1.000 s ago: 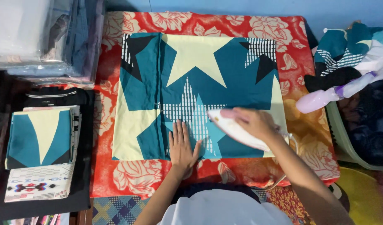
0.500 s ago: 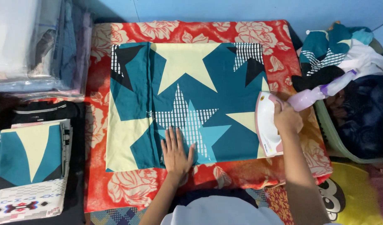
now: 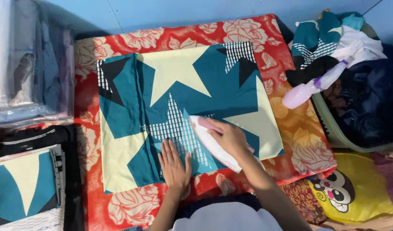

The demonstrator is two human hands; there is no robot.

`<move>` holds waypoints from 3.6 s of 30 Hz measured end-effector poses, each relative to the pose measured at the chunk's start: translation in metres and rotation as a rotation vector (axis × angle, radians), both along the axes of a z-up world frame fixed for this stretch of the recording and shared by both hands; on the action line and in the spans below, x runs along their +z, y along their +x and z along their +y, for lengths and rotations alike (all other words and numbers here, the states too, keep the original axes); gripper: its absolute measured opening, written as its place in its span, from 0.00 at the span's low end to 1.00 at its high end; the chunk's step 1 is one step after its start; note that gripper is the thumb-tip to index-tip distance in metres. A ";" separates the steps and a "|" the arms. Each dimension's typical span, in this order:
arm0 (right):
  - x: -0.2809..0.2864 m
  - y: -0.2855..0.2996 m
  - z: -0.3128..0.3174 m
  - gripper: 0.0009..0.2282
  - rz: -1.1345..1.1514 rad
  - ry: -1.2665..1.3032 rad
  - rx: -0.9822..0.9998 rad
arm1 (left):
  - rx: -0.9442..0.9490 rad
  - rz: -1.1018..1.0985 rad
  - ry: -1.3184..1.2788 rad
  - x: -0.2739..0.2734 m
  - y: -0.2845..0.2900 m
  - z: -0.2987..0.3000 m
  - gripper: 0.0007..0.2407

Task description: The person retrieves a patterned cloth from a laundry basket and lays it flat on a floral-patterned ironing board. They smooth the fabric by hand, spray it with water from a bottle, and then iron it thoroughly using a pink electric iron.

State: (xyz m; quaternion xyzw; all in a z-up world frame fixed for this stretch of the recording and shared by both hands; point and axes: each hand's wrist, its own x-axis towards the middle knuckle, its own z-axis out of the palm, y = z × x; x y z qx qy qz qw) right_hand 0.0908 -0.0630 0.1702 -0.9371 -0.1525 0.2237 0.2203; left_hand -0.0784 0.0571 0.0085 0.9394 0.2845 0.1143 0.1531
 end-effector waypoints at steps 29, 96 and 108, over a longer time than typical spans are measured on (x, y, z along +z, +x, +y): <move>-0.025 0.249 -0.040 0.17 -0.033 0.279 -0.488 | -0.366 0.041 0.072 0.029 0.072 -0.049 0.32; -0.074 0.256 0.217 0.26 -0.964 -0.094 0.553 | -0.061 -0.069 -0.250 0.062 0.053 0.026 0.32; -0.071 0.209 0.306 0.24 -0.893 -0.023 0.569 | 0.196 -0.255 -0.162 0.016 0.013 0.155 0.18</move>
